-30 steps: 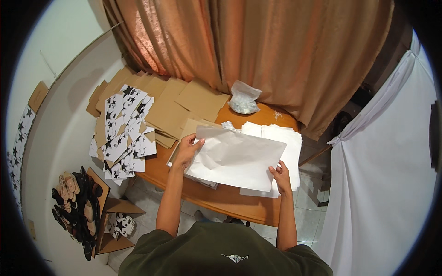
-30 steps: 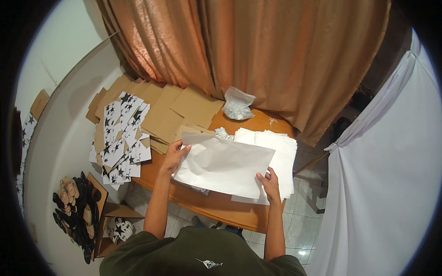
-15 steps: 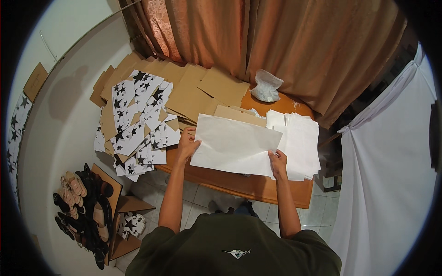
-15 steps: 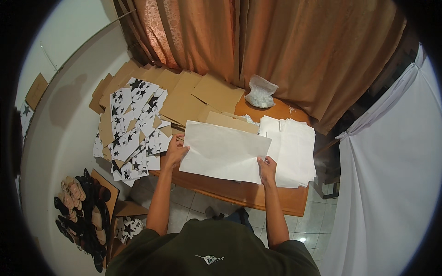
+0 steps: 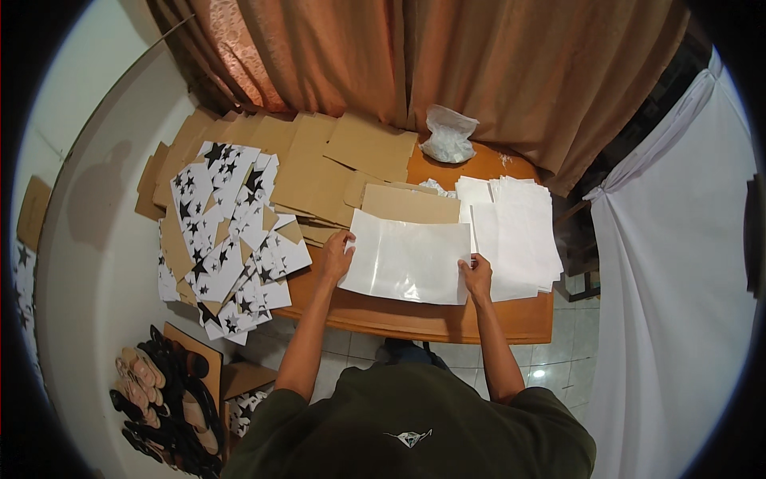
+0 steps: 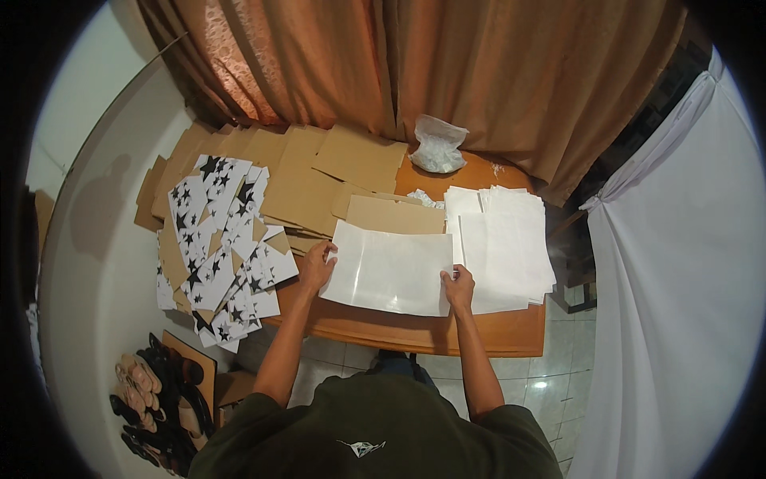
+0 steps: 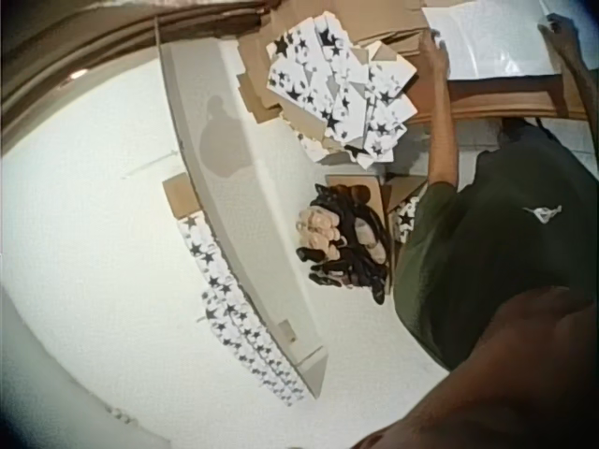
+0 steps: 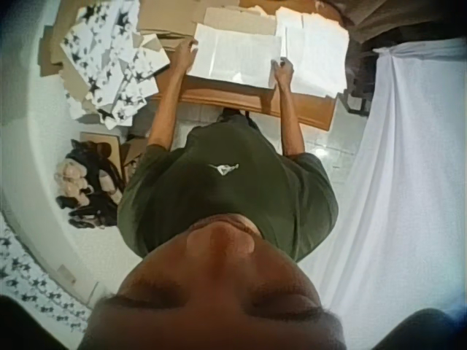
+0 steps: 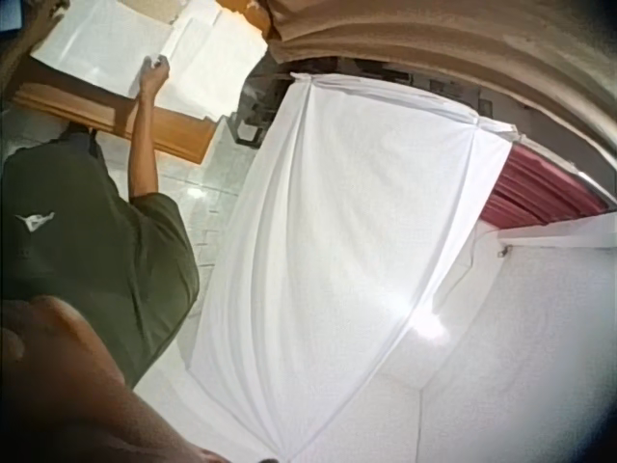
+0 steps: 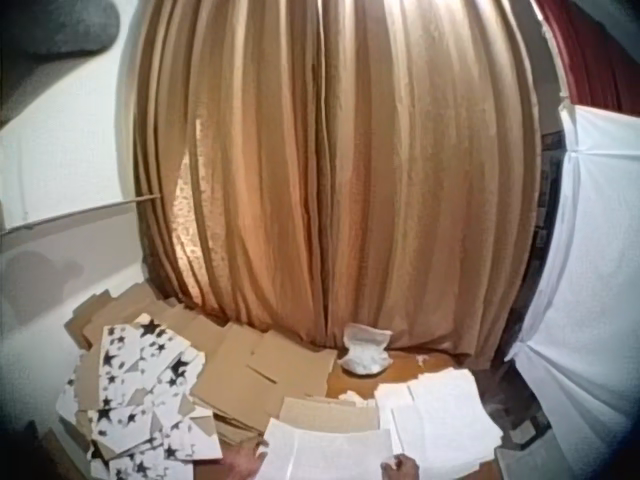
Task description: The recorder assembles cardboard shoeboxes by folding the pre-cut pieces and then placing paper liners inside the finished boxes.
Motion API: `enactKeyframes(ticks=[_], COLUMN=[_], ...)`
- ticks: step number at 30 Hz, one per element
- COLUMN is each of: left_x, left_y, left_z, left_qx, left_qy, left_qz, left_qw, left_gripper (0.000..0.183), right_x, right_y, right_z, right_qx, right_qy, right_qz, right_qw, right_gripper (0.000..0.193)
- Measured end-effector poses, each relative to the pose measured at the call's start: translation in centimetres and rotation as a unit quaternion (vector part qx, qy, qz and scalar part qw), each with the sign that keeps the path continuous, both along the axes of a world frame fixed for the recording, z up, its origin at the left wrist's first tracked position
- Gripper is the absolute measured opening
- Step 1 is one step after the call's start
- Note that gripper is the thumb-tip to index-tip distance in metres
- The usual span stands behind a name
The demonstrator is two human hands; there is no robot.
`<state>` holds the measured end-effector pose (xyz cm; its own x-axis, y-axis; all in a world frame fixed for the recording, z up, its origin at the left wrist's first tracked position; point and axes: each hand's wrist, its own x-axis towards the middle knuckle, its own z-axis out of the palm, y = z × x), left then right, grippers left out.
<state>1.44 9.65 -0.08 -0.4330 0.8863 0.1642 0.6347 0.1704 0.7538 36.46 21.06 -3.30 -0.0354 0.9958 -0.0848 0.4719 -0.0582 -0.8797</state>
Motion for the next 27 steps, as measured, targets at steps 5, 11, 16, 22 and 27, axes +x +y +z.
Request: enactKeyframes(ticks=[5, 11, 16, 22, 27], left_x=[0.2, 0.8, 2.4, 4.3, 5.2], left_y=[0.2, -0.2, 0.4, 3.1, 3.0], left_z=[-1.1, 0.5, 2.2, 0.9, -0.8], left_qx=[-0.032, -0.007, 0.014, -0.032, -0.154], left_qy=[-0.05, 0.09, 0.183, 0.156, 0.217], left_qz=[0.004, -0.011, -0.037, -0.233, -0.282], left_qw=[0.998, 0.996, 0.982, 0.959, 0.922], left_gripper=[0.026, 0.025, 0.026, 0.031, 0.054], right_x=[-0.2, -1.0, -3.8, -7.9, -9.7], right_y=[0.4, 0.1, -2.0, -1.7, -2.5], right_z=[-0.7, 0.8, 4.9, 3.1, 1.2], right_qx=[-0.001, -0.004, 0.199, 0.257, 0.182], right_qy=[0.001, -0.06, -0.187, -0.266, -0.345], right_qz=[-0.005, -0.02, 0.086, 0.293, 0.285], right_qw=[1.0, 0.998, 0.958, 0.882, 0.876], right_gripper=[0.021, 0.042, 0.045, 0.036, 0.038])
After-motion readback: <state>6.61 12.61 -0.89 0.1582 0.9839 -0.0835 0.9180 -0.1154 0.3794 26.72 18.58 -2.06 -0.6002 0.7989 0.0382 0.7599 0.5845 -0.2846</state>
